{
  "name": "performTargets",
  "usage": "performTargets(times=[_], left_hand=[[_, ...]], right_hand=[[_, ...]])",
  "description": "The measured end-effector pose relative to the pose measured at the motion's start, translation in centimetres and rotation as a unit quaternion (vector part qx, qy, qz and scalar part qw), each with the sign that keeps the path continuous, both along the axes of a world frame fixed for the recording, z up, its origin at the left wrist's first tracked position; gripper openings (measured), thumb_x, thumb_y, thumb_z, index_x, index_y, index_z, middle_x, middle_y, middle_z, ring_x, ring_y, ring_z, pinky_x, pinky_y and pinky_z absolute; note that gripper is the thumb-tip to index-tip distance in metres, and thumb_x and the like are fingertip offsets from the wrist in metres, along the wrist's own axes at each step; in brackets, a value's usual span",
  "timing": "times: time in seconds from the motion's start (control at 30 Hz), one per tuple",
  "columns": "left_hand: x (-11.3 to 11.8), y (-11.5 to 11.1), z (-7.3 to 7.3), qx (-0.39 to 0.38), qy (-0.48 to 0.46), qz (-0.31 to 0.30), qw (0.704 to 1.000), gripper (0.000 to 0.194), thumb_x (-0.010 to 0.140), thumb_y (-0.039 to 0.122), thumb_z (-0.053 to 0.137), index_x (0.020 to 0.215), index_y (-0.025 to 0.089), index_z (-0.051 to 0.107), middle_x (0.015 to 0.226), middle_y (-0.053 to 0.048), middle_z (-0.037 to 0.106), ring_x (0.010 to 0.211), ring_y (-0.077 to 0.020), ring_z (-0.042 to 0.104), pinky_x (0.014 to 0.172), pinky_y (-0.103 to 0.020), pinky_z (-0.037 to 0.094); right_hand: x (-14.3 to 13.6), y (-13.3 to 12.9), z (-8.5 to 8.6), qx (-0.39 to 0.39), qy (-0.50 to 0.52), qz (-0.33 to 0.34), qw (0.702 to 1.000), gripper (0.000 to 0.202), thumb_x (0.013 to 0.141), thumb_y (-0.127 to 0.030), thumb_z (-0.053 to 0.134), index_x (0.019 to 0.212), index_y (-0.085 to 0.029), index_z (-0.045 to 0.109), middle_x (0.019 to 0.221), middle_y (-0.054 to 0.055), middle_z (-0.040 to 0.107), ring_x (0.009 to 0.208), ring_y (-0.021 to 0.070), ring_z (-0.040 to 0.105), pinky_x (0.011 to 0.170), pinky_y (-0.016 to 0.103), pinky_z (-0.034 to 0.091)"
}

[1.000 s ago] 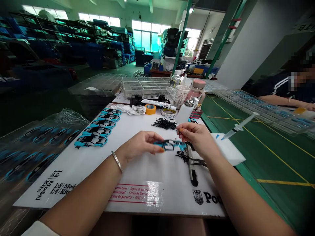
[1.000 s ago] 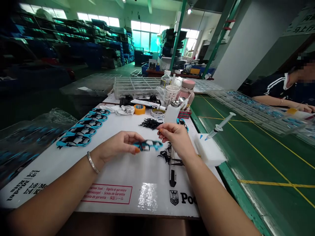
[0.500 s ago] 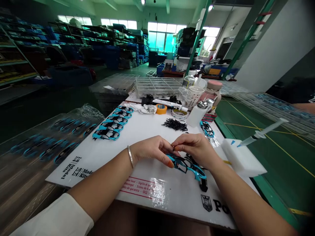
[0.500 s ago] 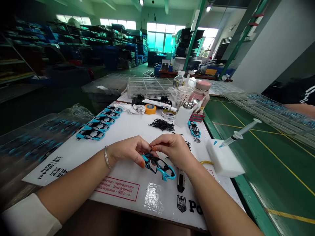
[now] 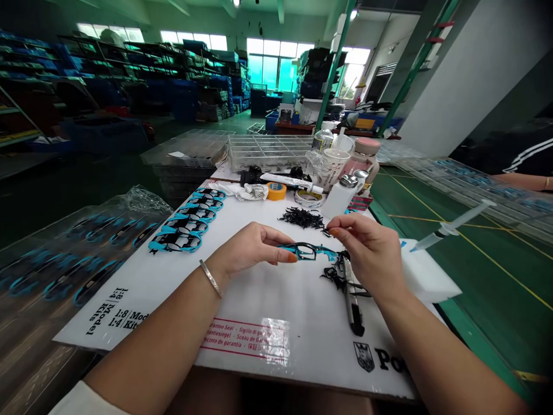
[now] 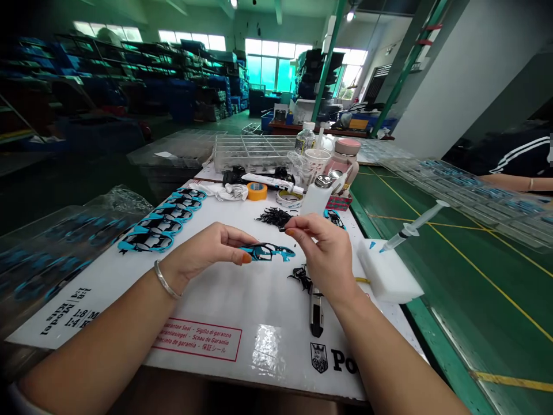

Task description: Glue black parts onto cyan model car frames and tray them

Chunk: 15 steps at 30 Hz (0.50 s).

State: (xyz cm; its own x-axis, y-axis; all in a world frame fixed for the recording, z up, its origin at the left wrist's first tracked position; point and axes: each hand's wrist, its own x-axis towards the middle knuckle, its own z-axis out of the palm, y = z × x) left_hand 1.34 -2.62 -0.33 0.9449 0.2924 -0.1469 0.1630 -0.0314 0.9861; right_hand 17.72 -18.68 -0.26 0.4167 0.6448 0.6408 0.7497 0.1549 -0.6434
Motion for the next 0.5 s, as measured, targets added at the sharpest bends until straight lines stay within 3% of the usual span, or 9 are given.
performTargets(times=[0.2,0.33,0.5], left_hand=[[0.1,-0.2,0.2,0.03,0.03,0.063,0.997,0.04,0.064,0.047,0.08,0.089,0.016,0.076,0.083,-0.007,0.07,0.073,-0.0149,0.057,0.069,-0.027,0.047],[0.1,-0.3,0.1,0.038,0.033,0.069,0.996,0.039,0.067,0.049,0.077,0.084,0.015,0.076,0.084,-0.008,0.07,0.073,-0.0146,0.057,0.069,-0.026,0.047],[0.1,-0.3,0.1,0.04,0.032,0.07,0.996,0.039,0.067,0.05,0.077,0.084,0.015,0.075,0.085,-0.008,0.071,0.072,-0.0144,0.058,0.069,-0.027,0.047]], right_hand=[[-1.8,0.1,0.7,-0.003,-0.19,0.02,0.982,0.01,0.088,-0.011,0.061,0.086,-0.02,0.065,0.095,0.002,0.065,0.097,0.0186,0.057,0.087,0.035,0.045],[-2.0,0.6,0.1,-0.009,-0.235,0.031,0.972,0.01,0.089,-0.012,0.06,0.086,-0.02,0.065,0.1,0.004,0.066,0.109,0.0222,0.053,0.094,0.04,0.045],[-1.8,0.8,-0.1,-0.015,-0.262,0.024,0.965,0.008,0.088,-0.012,0.06,0.086,-0.018,0.065,0.101,0.006,0.066,0.11,0.0243,0.052,0.093,0.042,0.046]])
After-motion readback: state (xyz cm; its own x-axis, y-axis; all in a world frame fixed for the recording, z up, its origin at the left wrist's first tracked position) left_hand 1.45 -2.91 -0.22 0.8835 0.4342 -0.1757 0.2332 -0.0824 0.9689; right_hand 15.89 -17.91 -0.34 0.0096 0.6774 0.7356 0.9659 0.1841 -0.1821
